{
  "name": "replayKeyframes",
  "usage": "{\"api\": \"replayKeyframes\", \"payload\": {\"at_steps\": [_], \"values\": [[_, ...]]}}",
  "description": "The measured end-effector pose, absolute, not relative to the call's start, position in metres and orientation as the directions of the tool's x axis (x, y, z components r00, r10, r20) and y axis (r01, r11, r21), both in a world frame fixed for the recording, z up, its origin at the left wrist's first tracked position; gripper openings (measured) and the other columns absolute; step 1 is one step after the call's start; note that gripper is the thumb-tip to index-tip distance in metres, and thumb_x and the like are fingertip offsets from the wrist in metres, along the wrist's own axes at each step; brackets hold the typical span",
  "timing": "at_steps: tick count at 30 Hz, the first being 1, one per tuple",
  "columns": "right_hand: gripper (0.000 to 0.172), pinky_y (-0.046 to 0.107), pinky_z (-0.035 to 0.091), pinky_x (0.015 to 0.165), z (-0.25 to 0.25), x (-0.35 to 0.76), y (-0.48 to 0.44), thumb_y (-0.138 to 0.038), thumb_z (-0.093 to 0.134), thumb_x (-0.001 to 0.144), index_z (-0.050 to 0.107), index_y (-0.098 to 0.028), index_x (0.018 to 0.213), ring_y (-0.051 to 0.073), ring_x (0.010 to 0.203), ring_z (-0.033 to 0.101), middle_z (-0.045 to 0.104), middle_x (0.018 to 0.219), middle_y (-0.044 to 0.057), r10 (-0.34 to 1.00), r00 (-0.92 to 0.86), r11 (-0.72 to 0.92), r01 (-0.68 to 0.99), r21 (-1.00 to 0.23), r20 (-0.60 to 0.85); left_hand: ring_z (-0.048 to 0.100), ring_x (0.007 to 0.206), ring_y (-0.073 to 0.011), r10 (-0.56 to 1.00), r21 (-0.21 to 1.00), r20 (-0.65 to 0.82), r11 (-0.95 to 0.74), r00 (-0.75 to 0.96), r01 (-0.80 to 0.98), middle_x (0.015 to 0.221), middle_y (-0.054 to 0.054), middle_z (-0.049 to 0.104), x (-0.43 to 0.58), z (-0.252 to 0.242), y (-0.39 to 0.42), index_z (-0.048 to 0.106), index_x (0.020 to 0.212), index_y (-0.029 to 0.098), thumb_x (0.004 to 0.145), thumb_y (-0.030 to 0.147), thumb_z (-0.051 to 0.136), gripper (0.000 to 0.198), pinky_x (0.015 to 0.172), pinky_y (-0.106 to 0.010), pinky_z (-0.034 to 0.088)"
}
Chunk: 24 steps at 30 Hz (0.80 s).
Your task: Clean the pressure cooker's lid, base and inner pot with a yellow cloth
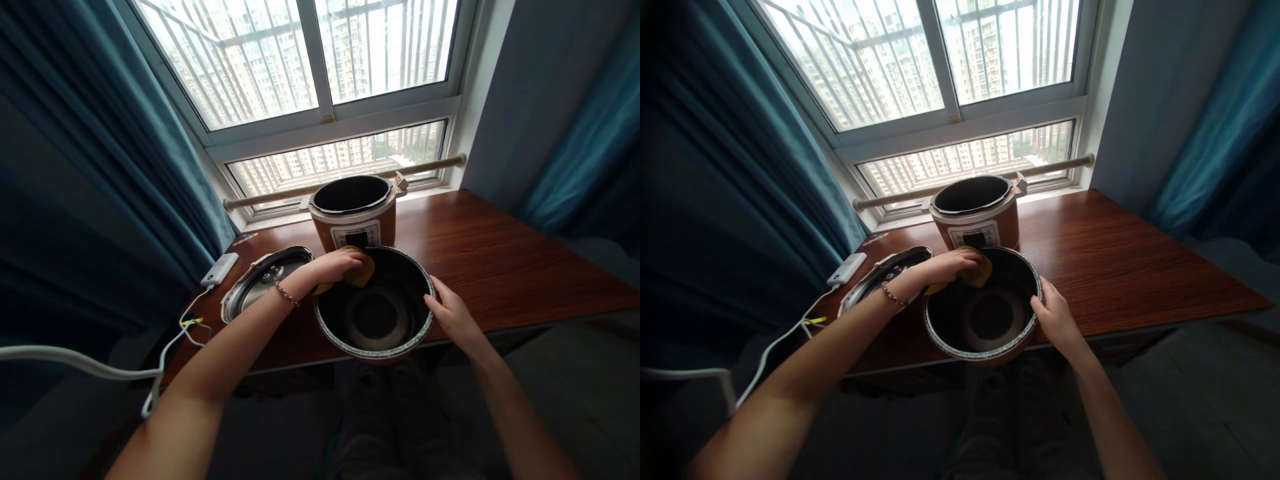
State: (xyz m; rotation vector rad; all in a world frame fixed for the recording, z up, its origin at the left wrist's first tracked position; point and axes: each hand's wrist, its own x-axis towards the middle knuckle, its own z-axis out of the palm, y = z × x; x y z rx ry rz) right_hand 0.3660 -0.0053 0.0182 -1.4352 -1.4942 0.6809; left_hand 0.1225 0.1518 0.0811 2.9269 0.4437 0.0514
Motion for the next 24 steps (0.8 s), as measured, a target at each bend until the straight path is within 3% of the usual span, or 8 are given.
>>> {"api": "replayKeyframes", "payload": {"at_steps": [5, 11, 14, 18, 24], "values": [[0.046, 0.039, 0.037, 0.095, 0.011, 0.362, -0.004, -0.03, 0.04, 0.076, 0.049, -0.01, 0.116, 0.025, 0.107, 0.051, 0.058, 0.112, 0.014, 0.95, 0.209, 0.123, 0.429, -0.895, 0.231, 0.04, 0.124, -0.0194, 0.313, 0.142, 0.06, -0.943, 0.948, 0.302, 0.13, -0.01, 0.05, 0.123, 0.076, 0.15, 0.06, 0.107, 0.014, 0.068, -0.006, 0.044, 0.046, 0.105, -0.034, 0.03], [0.047, 0.038, 0.037, 0.096, 0.009, 0.354, -0.006, -0.028, 0.04, 0.075, 0.049, -0.012, 0.119, 0.024, 0.107, 0.052, 0.058, 0.114, 0.012, 0.929, 0.303, 0.081, 0.394, -0.916, 0.212, 0.048, 0.115, -0.0197, 0.459, 0.218, 0.11, -0.877, 0.882, 0.429, 0.122, -0.009, 0.056, 0.1, 0.075, 0.131, 0.061, 0.103, 0.015, 0.069, -0.002, 0.046, 0.041, 0.101, -0.035, 0.037], [0.045, 0.038, 0.038, 0.095, 0.009, 0.353, -0.006, -0.028, 0.04, 0.076, 0.05, -0.014, 0.118, 0.024, 0.105, 0.054, 0.06, 0.111, 0.011, 0.925, 0.317, 0.07, 0.396, -0.916, 0.208, 0.048, 0.115, -0.0201, 0.541, 0.251, 0.14, -0.83, 0.829, 0.499, 0.112, -0.007, 0.061, 0.086, 0.074, 0.112, 0.062, 0.098, 0.016, 0.068, -0.003, 0.046, 0.039, 0.102, -0.036, 0.036], [0.044, 0.039, 0.039, 0.094, 0.009, 0.352, -0.007, -0.028, 0.04, 0.077, 0.051, -0.014, 0.118, 0.023, 0.104, 0.054, 0.06, 0.11, 0.011, 0.924, 0.321, 0.07, 0.394, -0.916, 0.208, 0.048, 0.114, -0.021, 0.665, 0.256, 0.15, -0.741, 0.731, 0.621, 0.094, -0.006, 0.065, 0.075, 0.079, 0.075, 0.065, 0.083, 0.018, 0.081, 0.01, 0.044, 0.022, 0.097, -0.036, 0.04], [0.043, 0.038, 0.04, 0.092, 0.009, 0.351, -0.008, -0.027, 0.04, 0.077, 0.051, -0.015, 0.118, 0.023, 0.103, 0.055, 0.061, 0.11, 0.01, 0.919, 0.327, 0.075, 0.404, -0.912, 0.22, 0.057, 0.08, -0.0182, 0.694, 0.174, 0.04, -0.713, 0.719, 0.679, 0.074, -0.005, 0.064, 0.083, 0.098, 0.023, 0.063, 0.069, 0.018, 0.09, 0.029, 0.038, 0.034, 0.083, -0.034, 0.042]]}}
